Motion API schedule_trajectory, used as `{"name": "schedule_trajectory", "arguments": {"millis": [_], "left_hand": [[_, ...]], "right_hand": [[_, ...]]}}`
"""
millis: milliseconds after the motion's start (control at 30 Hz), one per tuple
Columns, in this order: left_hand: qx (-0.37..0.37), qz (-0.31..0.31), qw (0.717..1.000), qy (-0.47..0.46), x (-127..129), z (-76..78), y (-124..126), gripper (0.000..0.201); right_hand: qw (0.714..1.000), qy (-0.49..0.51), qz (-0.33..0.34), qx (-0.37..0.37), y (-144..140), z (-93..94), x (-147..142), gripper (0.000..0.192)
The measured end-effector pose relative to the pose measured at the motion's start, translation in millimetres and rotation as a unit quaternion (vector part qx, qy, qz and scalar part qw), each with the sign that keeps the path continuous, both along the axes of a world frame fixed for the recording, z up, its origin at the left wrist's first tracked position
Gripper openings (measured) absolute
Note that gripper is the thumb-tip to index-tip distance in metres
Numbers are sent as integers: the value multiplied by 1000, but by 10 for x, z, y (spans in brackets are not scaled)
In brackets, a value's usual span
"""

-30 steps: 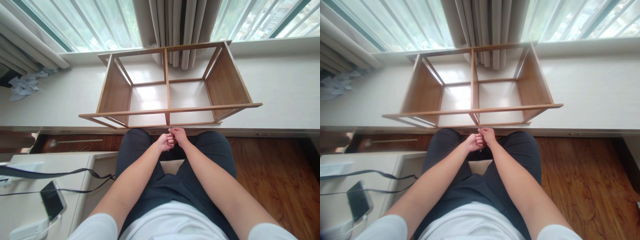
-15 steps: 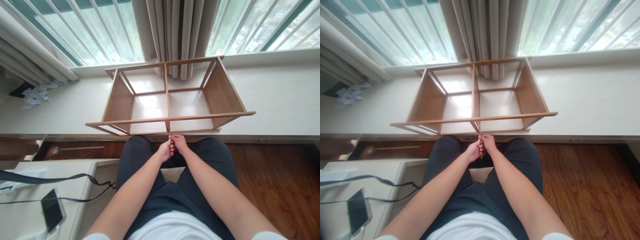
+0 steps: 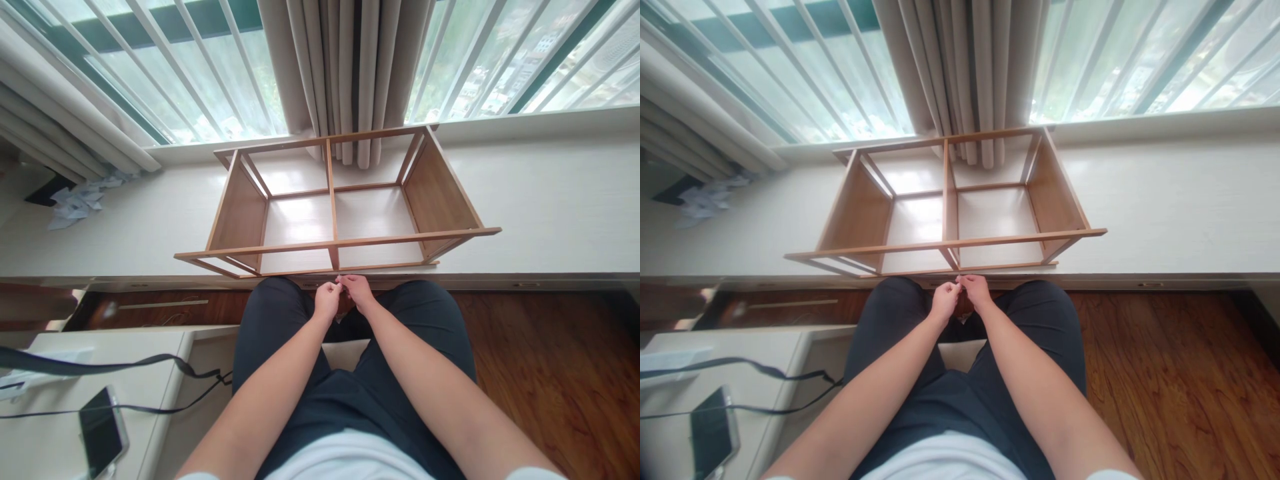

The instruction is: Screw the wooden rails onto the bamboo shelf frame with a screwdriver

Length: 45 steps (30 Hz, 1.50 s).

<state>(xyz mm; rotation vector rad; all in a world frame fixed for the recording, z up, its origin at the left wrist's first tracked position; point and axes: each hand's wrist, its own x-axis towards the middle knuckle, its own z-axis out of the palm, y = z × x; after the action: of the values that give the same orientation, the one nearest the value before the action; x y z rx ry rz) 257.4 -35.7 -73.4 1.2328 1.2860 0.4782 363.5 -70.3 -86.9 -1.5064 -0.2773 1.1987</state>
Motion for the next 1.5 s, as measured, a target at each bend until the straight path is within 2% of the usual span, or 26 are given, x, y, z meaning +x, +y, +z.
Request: {"name": "schedule_trajectory", "arguments": {"millis": [133,267,700,767,900,967,1033,1100,1167,1233,1300,1333,1400,1500], "left_hand": [[82,-31,993,75,1,76,14,33],[120,-57,980,147,15,150,-6,30],[125,-79,973,176,-8,147,0,29],[123,-121,963,206,-45,151,17,29],[50,-275,927,249,-164,224,77,32],[42,-311,915,253,-228,368,106,33],[91,-301,914,258,-274,624,119,33],[191,-246,916,254,-291,986,114,34],[313,-211,906,193,-271,1404,109,33],[433,-184,869,152,-206,1801,129,28],[508,-157,832,158,-98,2101,191,18],[528,-151,817,177,-34,2198,236,18],[542,-166,792,229,94,2284,338,30],[526,-236,762,295,216,2215,460,36]], "right_hand": [[1000,-2,0,-1,-3,0,2,43],[1000,-4,3,4,-13,9,-4,40],[1000,-9,17,0,-31,18,-6,41],[1000,-5,18,-1,-17,-2,-9,40],[1000,-9,20,-8,-11,-35,-23,38],[999,-16,26,-11,-23,-42,-36,36],[999,-20,31,-12,-37,-40,-53,34],[999,-24,31,-11,-48,-33,-71,32],[999,-31,31,-10,-48,-22,-86,31],[999,-41,34,-11,-42,-8,-97,29],[998,-49,35,-9,-39,12,-105,29],[998,-53,34,-8,-41,23,-108,29],[998,-61,30,-8,-57,50,-113,28],[997,-75,25,-9,-103,94,-106,25]]}}
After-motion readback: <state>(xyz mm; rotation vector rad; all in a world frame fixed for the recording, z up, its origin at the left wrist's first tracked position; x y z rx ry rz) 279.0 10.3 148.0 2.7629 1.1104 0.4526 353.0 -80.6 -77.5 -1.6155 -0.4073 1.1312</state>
